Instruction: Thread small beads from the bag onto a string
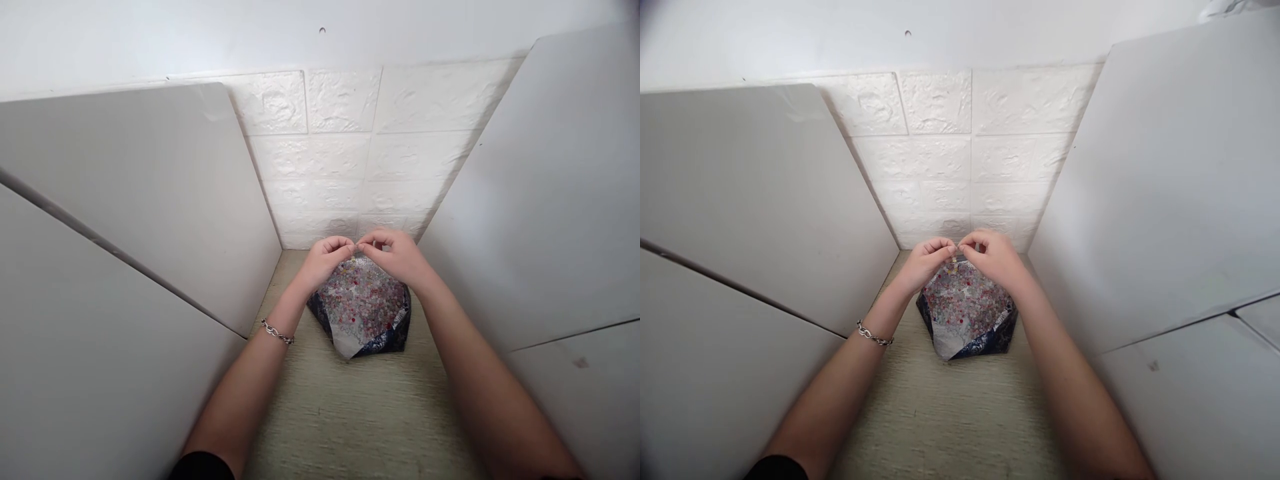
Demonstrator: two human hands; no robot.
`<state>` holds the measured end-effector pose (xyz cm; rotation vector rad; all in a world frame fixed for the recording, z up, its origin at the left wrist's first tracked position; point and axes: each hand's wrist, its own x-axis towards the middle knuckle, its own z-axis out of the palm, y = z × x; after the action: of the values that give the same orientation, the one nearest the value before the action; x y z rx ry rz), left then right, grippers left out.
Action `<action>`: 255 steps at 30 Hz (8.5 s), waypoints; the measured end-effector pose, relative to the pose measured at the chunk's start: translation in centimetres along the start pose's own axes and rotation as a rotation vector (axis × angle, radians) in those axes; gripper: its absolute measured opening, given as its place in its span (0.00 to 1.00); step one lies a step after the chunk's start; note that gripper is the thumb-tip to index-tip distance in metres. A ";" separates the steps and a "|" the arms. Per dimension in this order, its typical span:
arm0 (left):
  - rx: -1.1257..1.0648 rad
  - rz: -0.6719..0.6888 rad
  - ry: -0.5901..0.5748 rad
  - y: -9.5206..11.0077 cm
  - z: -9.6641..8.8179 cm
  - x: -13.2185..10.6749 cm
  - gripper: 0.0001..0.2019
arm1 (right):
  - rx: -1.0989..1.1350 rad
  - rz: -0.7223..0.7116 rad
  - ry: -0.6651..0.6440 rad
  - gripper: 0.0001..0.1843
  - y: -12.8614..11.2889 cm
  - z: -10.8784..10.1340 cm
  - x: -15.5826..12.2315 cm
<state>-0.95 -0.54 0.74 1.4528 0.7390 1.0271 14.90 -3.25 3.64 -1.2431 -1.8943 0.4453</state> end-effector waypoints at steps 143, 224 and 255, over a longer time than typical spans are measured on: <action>-0.025 -0.220 -0.188 0.3 -1.2 -0.3 0.17 | 0.144 0.063 -0.213 0.14 0.0 -0.3 -0.1; 0.239 0.060 0.151 0.5 0.4 0.0 0.12 | 0.335 0.425 -0.033 0.10 0.3 1.6 0.1; 0.564 0.427 0.326 0.4 2.1 -1.3 0.08 | 1.061 0.639 0.025 0.07 -1.1 2.4 0.3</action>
<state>0.30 -2.66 0.95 2.0101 1.0348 1.4834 12.30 -3.21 3.02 -1.0183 -0.8855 1.5095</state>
